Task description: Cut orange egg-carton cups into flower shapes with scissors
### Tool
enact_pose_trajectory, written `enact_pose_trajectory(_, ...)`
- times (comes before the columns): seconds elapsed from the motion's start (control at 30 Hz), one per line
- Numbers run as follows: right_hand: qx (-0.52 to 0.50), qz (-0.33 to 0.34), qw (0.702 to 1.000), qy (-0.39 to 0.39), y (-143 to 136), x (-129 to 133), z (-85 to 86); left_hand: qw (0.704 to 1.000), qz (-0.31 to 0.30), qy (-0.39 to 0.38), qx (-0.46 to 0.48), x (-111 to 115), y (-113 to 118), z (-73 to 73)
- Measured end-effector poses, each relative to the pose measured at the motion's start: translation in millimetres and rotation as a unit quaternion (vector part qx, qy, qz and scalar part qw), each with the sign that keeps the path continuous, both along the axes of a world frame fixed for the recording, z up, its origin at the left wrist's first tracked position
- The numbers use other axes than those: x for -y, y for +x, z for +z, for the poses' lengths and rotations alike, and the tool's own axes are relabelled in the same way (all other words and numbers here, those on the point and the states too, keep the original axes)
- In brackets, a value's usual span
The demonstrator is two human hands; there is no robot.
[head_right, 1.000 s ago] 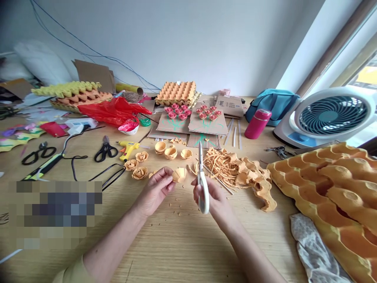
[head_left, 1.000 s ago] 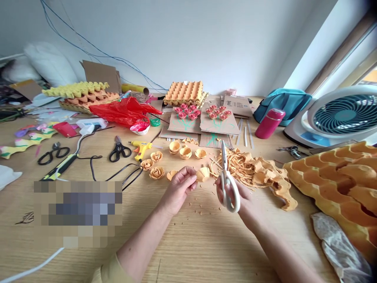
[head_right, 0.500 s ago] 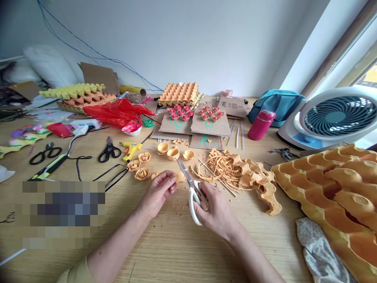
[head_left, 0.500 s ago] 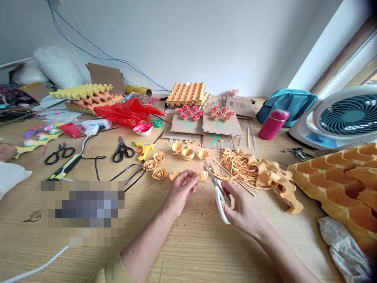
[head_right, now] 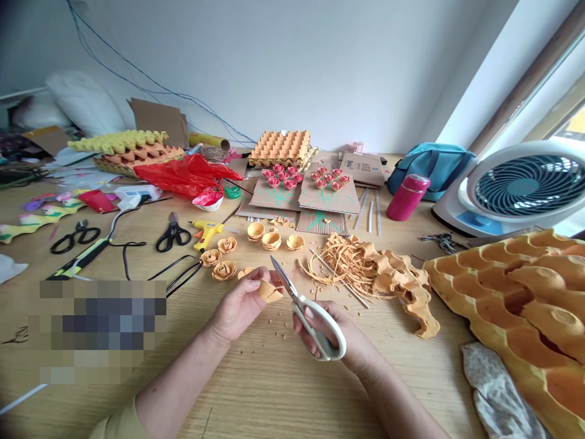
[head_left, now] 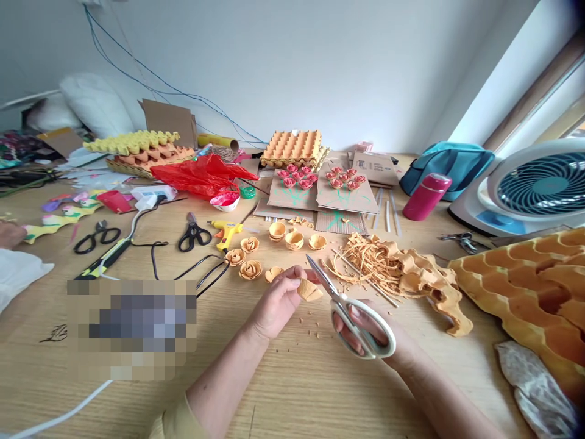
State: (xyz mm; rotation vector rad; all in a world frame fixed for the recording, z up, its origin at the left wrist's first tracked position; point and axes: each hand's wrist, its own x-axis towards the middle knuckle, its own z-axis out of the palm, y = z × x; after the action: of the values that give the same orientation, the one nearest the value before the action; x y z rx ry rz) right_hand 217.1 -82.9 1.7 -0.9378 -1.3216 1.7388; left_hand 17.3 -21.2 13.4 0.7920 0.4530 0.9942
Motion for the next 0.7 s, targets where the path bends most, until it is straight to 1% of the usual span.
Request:
enact_pose_trajectory(0.07,0.01,-0.038,0.999,0.017,0,0,0.9,0.999,0.015,0.011,-0.037,0,2,-1.7)
enact_pose_trajectory(0.13,0.038,-0.084,0.995,0.04,1,-1,3.7,0.99,0.056,0.044,-0.119,1,4,-3.6)
enact_pose_trajectory(0.17,0.063,-0.105,0.991,0.057,2,-1,5.6,0.982,0.079,0.062,-0.162,1,5,-4.5)
enact_pose_trajectory(0.23,0.144,-0.128,0.976,0.104,3,-1,9.7,0.962,0.115,0.085,-0.231,0,6,-6.5)
enact_pose_trajectory(0.27,0.198,-0.13,0.962,0.135,3,0,11.6,0.955,0.127,0.091,-0.253,0,6,-7.6)
enact_pose_trajectory(0.33,0.311,-0.127,0.92,0.203,2,1,14.2,0.945,0.142,0.1,-0.277,-1,5,-10.0)
enact_pose_trajectory(0.43,0.419,-0.113,0.857,0.279,-1,1,13.2,0.935,0.161,0.125,-0.291,-5,2,-13.3)
enact_pose_trajectory(0.5,0.46,-0.109,0.822,0.317,-2,0,9.8,0.929,0.173,0.141,-0.296,-7,1,-14.6)
enact_pose_trajectory(0.57,0.488,-0.11,0.793,0.346,0,-2,6.0,0.926,0.177,0.146,-0.3,-7,0,-14.9)
enact_pose_trajectory(0.63,0.505,-0.115,0.773,0.367,2,-3,3.5,0.928,0.177,0.137,-0.299,-7,-1,-14.3)
enact_pose_trajectory(0.7,0.516,-0.117,0.76,0.377,4,-4,3.5,0.931,0.179,0.127,-0.293,-6,0,-13.1)
